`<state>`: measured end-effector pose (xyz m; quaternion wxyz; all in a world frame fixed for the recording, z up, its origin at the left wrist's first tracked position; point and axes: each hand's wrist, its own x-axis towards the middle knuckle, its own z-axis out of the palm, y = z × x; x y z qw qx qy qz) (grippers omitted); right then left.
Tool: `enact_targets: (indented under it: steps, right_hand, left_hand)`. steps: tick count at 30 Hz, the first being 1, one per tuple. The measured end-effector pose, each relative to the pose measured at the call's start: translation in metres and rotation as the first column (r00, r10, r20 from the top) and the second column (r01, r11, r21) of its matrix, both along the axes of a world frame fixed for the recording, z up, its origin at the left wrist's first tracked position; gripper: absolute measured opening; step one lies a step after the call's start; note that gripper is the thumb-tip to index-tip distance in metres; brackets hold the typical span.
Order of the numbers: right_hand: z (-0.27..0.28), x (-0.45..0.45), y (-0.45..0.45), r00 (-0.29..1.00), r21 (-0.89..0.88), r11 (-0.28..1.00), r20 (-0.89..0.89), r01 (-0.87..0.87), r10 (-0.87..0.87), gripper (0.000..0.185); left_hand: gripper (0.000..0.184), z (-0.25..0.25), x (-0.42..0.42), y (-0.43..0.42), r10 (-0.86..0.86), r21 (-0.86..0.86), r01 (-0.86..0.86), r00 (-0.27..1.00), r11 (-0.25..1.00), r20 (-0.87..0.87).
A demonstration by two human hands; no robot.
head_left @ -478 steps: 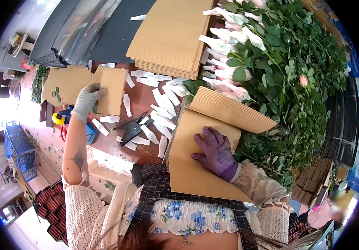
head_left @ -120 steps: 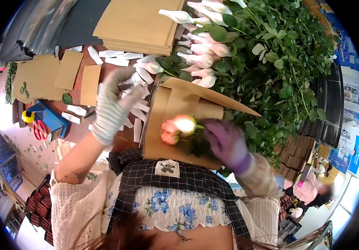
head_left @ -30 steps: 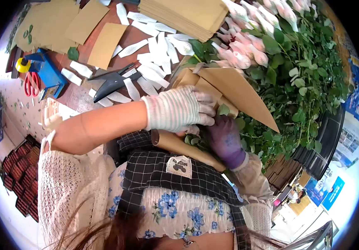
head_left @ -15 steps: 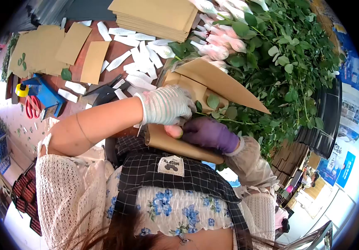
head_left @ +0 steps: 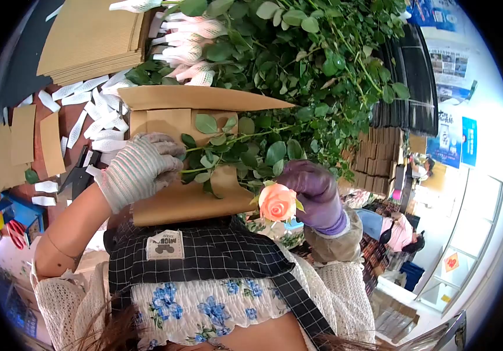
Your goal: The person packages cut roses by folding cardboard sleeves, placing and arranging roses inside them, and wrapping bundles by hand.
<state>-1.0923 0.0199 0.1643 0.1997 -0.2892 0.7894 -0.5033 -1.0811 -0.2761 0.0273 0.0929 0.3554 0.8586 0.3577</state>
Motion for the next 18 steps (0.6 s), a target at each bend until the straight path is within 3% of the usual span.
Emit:
enact_targets:
  steps: [5,8,11,12,13,14,15,16,17,18]
  right_hand:
    - [-0.003,0.0,0.0,1.0,-0.072,0.997,0.0,-0.003,0.003,0.042]
    - [0.001,-0.003,0.003,0.999,-0.015,0.999,0.019,-0.047,0.047,0.039]
    - [0.001,0.0,0.006,0.982,-0.027,1.0,-0.187,0.012,-0.016,0.032]
    - [0.004,0.001,0.013,0.995,-0.44,0.893,0.07,0.094,-0.07,0.029]
    - [0.014,0.004,0.031,0.95,-0.744,0.619,0.313,0.251,-0.009,0.025]
    - [0.026,0.009,0.054,0.863,-0.865,0.243,0.481,0.439,0.155,0.022]
    - [0.04,0.016,0.079,0.758,-0.776,-0.142,0.532,0.615,0.378,0.018]
    - [0.055,0.026,0.097,0.589,-0.407,-0.545,-0.023,0.733,0.808,0.017]
    - [0.07,0.036,0.115,0.282,0.05,-0.334,-0.662,0.941,0.694,0.016]
    - [0.086,0.048,0.132,0.144,0.158,0.011,-0.926,0.987,0.348,0.017]
  left_hand:
    - [0.023,0.0,-0.002,0.001,-0.007,0.022,0.006,1.0,1.0,0.025]
    - [0.022,-0.001,-0.002,0.001,-0.002,0.024,0.002,1.0,1.0,0.005]
    - [0.021,0.002,0.0,0.003,0.009,-0.011,-0.009,1.0,1.0,0.012]
    - [0.021,0.005,0.0,0.003,0.011,-0.031,-0.011,1.0,0.999,0.011]
    - [0.021,0.007,0.0,0.002,0.019,-0.016,-0.019,1.0,1.0,0.01]
    - [0.021,0.007,0.001,0.003,0.025,-0.001,-0.025,1.0,1.0,0.006]
    - [0.022,0.006,0.002,0.003,0.028,0.015,-0.028,1.0,0.999,0.002]
    - [0.021,0.005,0.003,0.004,0.039,0.014,-0.039,0.999,0.999,-0.035]
    - [0.02,0.003,0.004,0.006,0.048,0.018,-0.047,0.997,0.999,-0.067]
    - [0.019,0.001,0.005,0.007,0.057,0.025,-0.055,0.994,0.998,-0.096]
